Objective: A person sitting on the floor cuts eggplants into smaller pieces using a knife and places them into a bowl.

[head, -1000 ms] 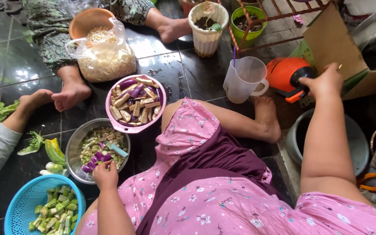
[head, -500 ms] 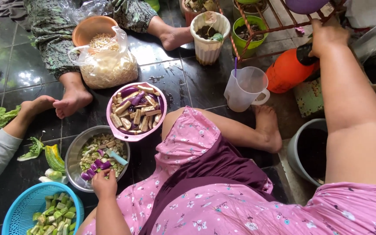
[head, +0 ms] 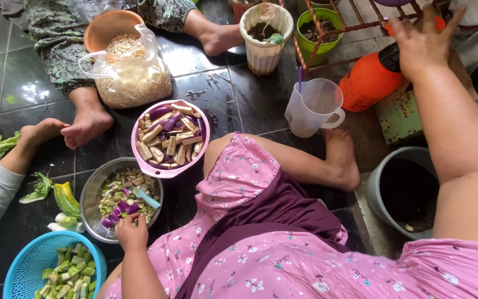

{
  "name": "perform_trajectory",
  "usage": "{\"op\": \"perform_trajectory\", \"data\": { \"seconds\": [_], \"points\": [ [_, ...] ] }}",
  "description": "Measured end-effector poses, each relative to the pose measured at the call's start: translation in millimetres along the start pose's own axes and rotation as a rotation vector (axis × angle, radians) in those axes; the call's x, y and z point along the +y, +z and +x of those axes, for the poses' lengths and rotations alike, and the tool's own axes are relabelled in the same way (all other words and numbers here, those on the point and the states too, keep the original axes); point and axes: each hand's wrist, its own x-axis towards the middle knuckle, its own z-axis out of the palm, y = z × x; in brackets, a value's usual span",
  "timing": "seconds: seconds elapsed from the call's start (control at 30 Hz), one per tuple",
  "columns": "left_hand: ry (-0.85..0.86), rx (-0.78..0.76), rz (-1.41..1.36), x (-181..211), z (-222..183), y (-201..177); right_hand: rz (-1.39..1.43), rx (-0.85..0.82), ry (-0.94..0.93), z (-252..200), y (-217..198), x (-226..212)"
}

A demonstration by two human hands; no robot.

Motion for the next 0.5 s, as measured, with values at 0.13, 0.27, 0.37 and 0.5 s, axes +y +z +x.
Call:
{"op": "perform_trajectory", "data": {
  "seconds": [0.13, 0.27, 0.37, 0.5],
  "points": [
    [0.006, 0.006, 0.014, -4.3, 0.3, 2.6, -0.050, 0.056, 0.119, -17.2, 6.4, 7.3],
    [-0.057, -0.024, 0.018, -3.4, -1.2, 0.8, 0.447, 0.110, 0.136, -24.9, 1.7, 9.0],
    [-0.057, -0.016, 0.002, -1.4, -1.3, 0.5, 0.978, 0.166, 0.116, -31.6, -62.8, 9.9],
    [-0.017, 0.049, 0.010, 4.8, -3.0, -4.6, 1.088, 0.023, 0.234, -71.8, -102.1, -48.1]
  ]
}}
